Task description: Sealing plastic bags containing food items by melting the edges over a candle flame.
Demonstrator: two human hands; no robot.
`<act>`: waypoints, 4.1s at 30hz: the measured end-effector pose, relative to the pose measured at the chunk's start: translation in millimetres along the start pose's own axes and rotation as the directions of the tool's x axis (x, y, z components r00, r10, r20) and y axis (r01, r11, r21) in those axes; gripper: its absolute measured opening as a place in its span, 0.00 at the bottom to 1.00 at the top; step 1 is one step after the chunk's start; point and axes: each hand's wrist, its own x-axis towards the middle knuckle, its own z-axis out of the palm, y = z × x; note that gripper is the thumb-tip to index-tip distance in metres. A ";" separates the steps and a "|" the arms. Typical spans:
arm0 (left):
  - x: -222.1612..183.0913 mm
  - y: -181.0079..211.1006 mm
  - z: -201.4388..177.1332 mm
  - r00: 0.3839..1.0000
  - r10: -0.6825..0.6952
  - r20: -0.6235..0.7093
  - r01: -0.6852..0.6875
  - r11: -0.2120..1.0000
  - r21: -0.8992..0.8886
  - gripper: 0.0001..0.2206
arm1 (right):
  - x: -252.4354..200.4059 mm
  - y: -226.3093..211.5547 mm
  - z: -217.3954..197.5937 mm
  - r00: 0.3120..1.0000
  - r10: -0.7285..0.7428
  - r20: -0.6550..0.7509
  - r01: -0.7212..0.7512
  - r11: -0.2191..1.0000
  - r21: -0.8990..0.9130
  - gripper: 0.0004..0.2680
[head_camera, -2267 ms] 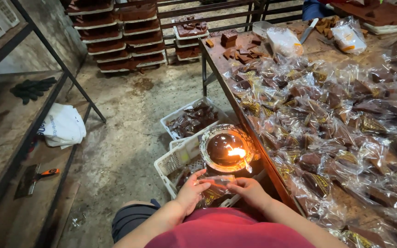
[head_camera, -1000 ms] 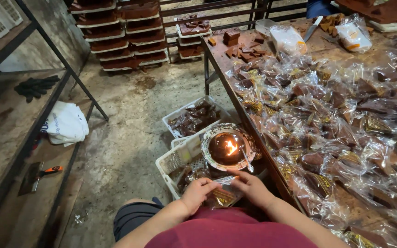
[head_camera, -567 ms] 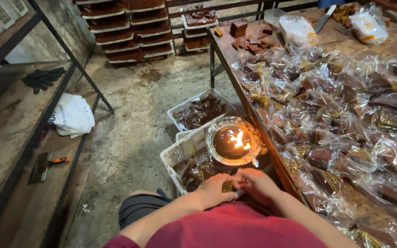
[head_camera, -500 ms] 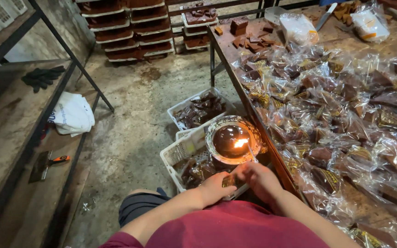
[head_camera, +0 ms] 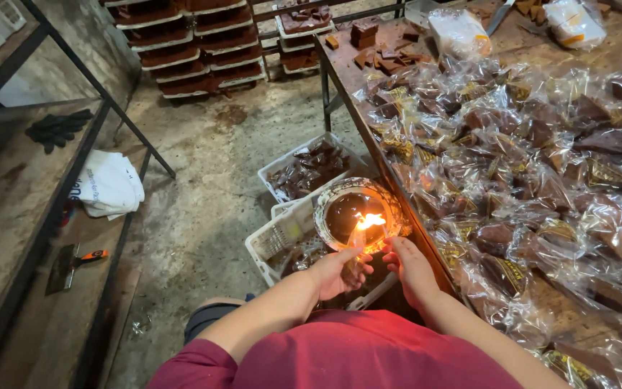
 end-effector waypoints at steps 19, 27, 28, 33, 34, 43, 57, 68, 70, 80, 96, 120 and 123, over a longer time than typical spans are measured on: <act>-49.0 -14.6 -11.6 0.953 0.296 -0.059 -0.296 0.955 -0.003 0.17 | -29.4 -13.5 12.2 0.831 0.243 0.501 -0.124 0.958 -0.258 0.10; -65.3 -5.1 -11.4 0.958 0.164 -0.235 -0.159 0.986 0.043 0.12 | -33.8 -28.0 9.4 0.945 0.087 0.317 0.107 0.830 -0.547 0.15; -64.1 -6.4 -15.3 0.943 0.136 -0.305 -0.111 0.989 0.096 0.12 | -33.9 -28.7 8.9 0.951 0.077 0.298 0.090 0.857 -0.508 0.13; -72.1 -3.1 -28.0 0.910 0.048 -0.411 -0.020 0.997 0.071 0.39 | -32.2 -21.9 8.1 0.952 0.050 0.302 0.077 0.916 -0.395 0.13; -81.1 2.1 -21.3 0.907 0.022 -0.420 0.024 0.994 0.104 0.39 | -30.5 -20.2 8.3 0.954 0.058 0.293 0.076 0.902 -0.426 0.13; -54.0 -17.0 -54.0 0.925 -0.014 -0.380 0.077 0.986 0.151 0.31 | -36.4 -26.8 10.9 0.954 0.089 0.286 0.071 0.861 -0.503 0.13; -62.3 -6.4 -39.2 0.920 -0.085 -0.383 0.166 0.969 0.184 0.33 | -26.9 -12.1 9.3 0.943 0.115 0.314 0.029 0.908 -0.418 0.11; -56.6 -10.7 -49.3 0.923 -0.080 -0.376 0.158 0.971 0.180 0.28 | -23.9 -8.8 8.2 0.934 0.116 0.339 0.046 0.900 -0.433 0.11; -55.4 -11.8 -50.3 0.925 -0.078 -0.373 0.151 0.973 0.173 0.29 | -24.6 -8.8 9.0 0.937 0.120 0.329 0.042 0.894 -0.445 0.10; -53.5 -13.5 -51.3 0.918 -0.069 -0.389 0.152 0.971 0.187 0.30 | -28.3 -12.5 10.2 0.934 0.127 0.335 0.033 0.901 -0.432 0.10; -61.6 -11.6 -52.4 0.936 -0.053 -0.349 0.129 0.972 0.197 0.31 | 4.1 -60.6 -43.0 0.837 -0.546 0.017 0.469 0.702 -0.536 0.09; -66.7 -12.4 -64.9 0.936 -0.077 -0.345 0.145 0.974 0.175 0.30 | -14.9 -131.5 -84.3 0.897 -0.042 -0.441 -0.368 0.485 -0.794 0.26; -70.0 -11.6 -63.2 0.937 -0.059 -0.343 0.133 0.972 0.196 0.30 | 18.6 -106.7 -111.6 0.896 -0.124 -0.426 -0.364 0.342 -0.866 0.26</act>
